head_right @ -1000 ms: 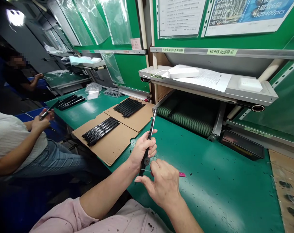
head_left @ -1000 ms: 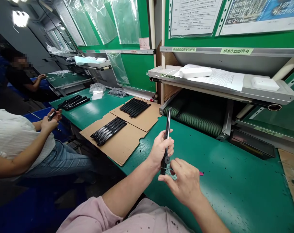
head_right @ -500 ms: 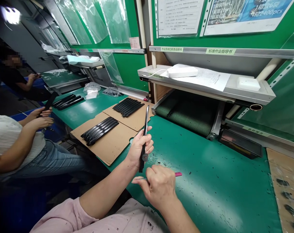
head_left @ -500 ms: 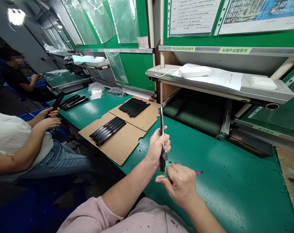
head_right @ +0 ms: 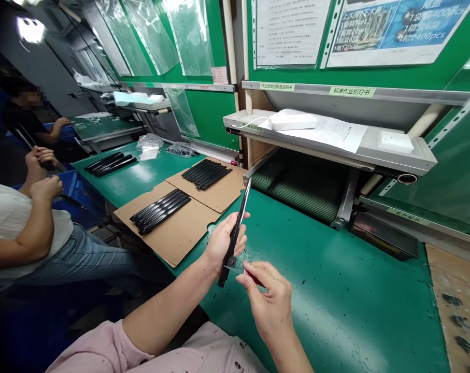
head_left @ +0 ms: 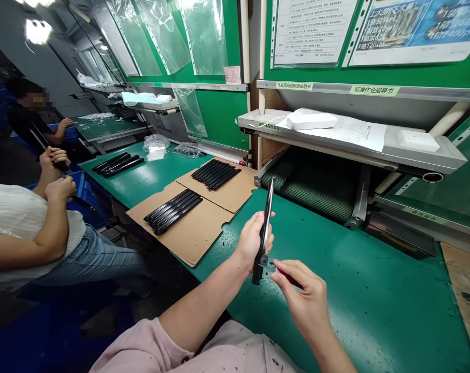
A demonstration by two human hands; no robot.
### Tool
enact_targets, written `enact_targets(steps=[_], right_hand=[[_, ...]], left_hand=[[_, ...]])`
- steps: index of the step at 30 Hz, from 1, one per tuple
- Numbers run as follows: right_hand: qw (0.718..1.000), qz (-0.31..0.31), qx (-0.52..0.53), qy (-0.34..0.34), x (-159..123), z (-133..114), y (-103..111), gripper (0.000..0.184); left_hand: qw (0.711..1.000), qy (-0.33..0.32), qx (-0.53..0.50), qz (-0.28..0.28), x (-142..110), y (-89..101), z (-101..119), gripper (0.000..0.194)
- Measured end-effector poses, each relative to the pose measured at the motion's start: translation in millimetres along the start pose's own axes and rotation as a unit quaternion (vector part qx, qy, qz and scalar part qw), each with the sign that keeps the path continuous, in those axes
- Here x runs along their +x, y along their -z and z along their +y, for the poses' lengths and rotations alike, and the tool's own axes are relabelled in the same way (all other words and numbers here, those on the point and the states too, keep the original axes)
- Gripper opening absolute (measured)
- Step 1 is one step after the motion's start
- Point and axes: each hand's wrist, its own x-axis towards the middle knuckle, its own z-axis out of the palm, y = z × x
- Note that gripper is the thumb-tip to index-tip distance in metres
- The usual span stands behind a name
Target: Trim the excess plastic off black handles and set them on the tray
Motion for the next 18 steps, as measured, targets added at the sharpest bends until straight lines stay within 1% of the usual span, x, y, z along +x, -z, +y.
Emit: enact_targets(steps=[3, 4, 6, 8, 9, 10, 11, 12, 13, 14, 15, 16, 18], right_hand=[[0.999, 0.034, -0.019, 0.034, -0.7, 1.6, -7.1, 0.016], [0.996, 0.059, -0.037, 0.051, 0.7, 2.9, -8.7, 0.016], [0.984, 0.134, -0.088, 0.076, 6.4, 6.1, -9.7, 0.016], [0.966, 0.216, -0.13, 0.057, 14.9, 8.7, -7.3, 0.017], [0.961, 0.236, -0.139, 0.032, 19.1, 9.0, -5.3, 0.019], [0.964, 0.227, -0.136, 0.002, 22.8, 8.4, -3.4, 0.022], [0.974, 0.19, -0.12, -0.028, 25.5, 7.0, -2.0, 0.027], [0.985, 0.13, -0.095, -0.056, 27.2, 5.0, -1.4, 0.032], [0.993, 0.057, -0.065, -0.076, 28.1, 2.9, -1.7, 0.037], [0.995, -0.012, -0.033, -0.089, 28.3, 1.2, -2.6, 0.04], [0.993, -0.064, -0.005, -0.1, 28.5, 0.3, -3.6, 0.042], [0.989, -0.097, 0.016, -0.112, 29.2, 0.4, -3.9, 0.043], [0.983, -0.114, 0.037, -0.136, 33.2, 3.5, -0.4, 0.043]], left_hand=[[1.0, 0.014, -0.01, -0.005, -2.6, -1.5, -0.9, 0.034], [1.0, 0.017, -0.015, -0.005, -4.1, -2.1, -1.5, 0.033], [1.0, 0.015, -0.02, -0.002, -7.8, -3.8, -2.7, 0.033], [1.0, 0.009, -0.017, 0.001, -11.9, -6.0, -3.5, 0.032], [1.0, 0.003, -0.015, 0.001, -13.5, -7.1, -3.6, 0.031], [1.0, -0.007, -0.013, 0.003, -14.7, -8.1, -3.5, 0.03], [1.0, -0.021, -0.009, 0.007, -15.1, -8.9, -3.2, 0.028], [0.999, -0.039, -0.003, 0.016, -15.0, -9.4, -2.7, 0.026], [0.998, -0.063, 0.002, 0.028, -14.4, -9.8, -2.1, 0.025], [0.995, -0.088, 0.007, 0.04, -13.5, -10.0, -1.4, 0.023], [0.992, -0.113, 0.012, 0.051, -12.7, -10.1, -0.6, 0.021], [0.989, -0.134, 0.016, 0.058, -12.3, -9.9, 0.3, 0.021], [0.986, -0.153, 0.032, 0.053, -13.0, -8.5, 2.8, 0.022]])
